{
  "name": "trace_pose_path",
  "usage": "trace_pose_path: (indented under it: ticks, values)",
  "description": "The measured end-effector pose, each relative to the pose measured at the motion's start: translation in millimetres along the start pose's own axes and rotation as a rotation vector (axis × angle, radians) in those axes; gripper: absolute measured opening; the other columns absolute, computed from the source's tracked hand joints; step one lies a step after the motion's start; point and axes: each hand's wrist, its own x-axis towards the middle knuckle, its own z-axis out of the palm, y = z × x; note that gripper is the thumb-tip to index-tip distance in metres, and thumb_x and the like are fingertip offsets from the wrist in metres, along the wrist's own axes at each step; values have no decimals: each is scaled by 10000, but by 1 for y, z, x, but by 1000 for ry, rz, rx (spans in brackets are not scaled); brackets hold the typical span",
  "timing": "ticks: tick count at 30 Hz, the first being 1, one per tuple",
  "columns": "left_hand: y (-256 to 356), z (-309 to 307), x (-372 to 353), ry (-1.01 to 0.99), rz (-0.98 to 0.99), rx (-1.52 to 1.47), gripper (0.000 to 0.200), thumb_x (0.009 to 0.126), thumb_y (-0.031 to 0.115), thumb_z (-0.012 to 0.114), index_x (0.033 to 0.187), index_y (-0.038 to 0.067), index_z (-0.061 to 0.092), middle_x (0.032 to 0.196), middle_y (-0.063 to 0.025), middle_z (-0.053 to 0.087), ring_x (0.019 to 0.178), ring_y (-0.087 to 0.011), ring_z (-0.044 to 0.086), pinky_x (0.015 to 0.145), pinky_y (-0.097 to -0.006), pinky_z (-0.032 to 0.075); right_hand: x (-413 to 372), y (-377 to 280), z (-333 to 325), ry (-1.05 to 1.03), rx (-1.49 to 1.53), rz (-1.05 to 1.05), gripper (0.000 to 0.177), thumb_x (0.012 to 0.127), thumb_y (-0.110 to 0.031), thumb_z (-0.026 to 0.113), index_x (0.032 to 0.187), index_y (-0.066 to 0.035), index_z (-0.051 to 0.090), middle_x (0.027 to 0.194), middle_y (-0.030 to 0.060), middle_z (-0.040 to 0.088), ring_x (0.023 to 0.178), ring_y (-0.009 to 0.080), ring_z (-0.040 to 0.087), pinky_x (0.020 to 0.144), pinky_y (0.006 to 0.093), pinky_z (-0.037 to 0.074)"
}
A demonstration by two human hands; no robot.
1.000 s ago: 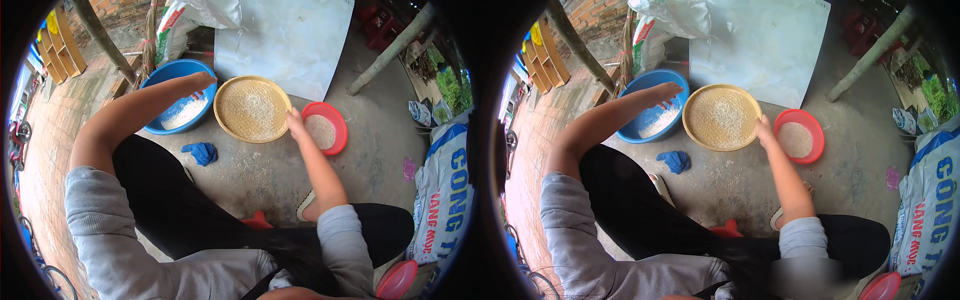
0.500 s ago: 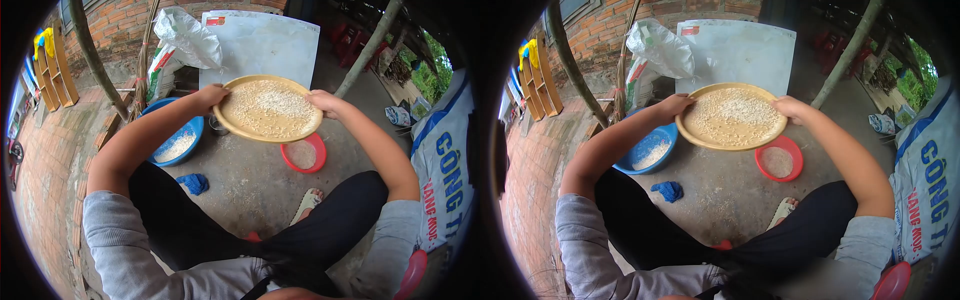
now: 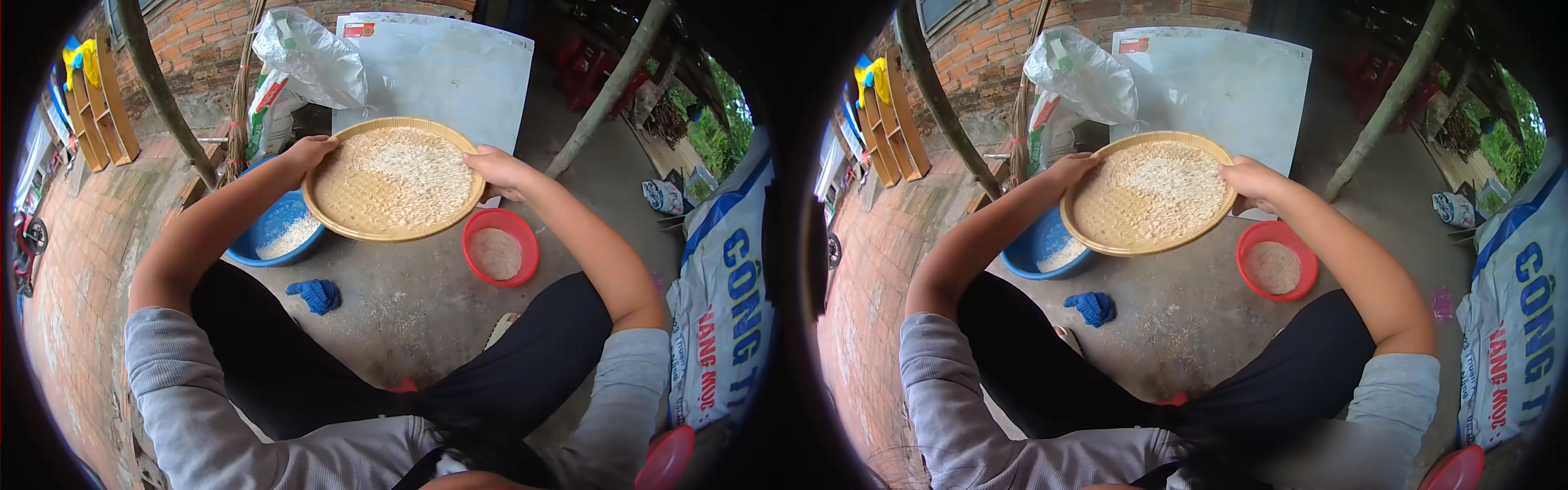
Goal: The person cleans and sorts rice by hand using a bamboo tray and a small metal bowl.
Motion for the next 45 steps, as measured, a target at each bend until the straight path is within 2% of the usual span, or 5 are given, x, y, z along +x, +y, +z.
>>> trace_pose_path:
  ticks: [24, 29, 34, 41, 45]
  values:
    - [-7, -3, 29, 88, 18, -109, 266, 945, 213, 429, 1130, 48, 525, 942, -113, 601, 787, -209, 624, 690, -370, 533, 20, -8, 13, 99, -41, 40, 334, 948, -262, 406, 1105, 28, 455, 916, 126, 603, 778, 194, 621, 703, 336, 515]
    - [-7, 67, 17, 245, 23, 90, 336, 910, 201, 486, 1198, 28, 502, 968, -74, 600, 872, -181, 585, 721, -325, 496, 61, 51, -32, 520, -510, -5, 350, 940, -282, 423, 979, 46, 537, 895, 150, 620, 837, 213, 625, 746, 334, 493]
    - [-4, -11, 21, 101, -72, -53, 293, 926, 223, 485, 1089, -7, 564, 871, -139, 632, 699, -220, 644, 699, -351, 553, 32, 0, 8, 222, -212, -48, 387, 931, -245, 387, 1009, 104, 534, 791, 211, 625, 613, 291, 647, 503, 392, 549]
    - [0, 47, 12, 217, -42, 33, 305, 923, 226, 493, 1081, -24, 566, 908, -125, 625, 795, -206, 623, 747, -351, 505, 51, 35, -34, 304, -847, -59, 428, 938, -281, 389, 1010, 110, 547, 822, 233, 636, 665, 315, 662, 488, 408, 533]
    - [4, -10, 9, 70, -129, 65, 293, 926, 219, 483, 1083, -11, 573, 887, -139, 634, 689, -226, 642, 651, -360, 543, 5, 0, 11, 92, -351, 93, 383, 934, -267, 375, 974, 64, 563, 781, 159, 629, 628, 252, 633, 479, 386, 512]
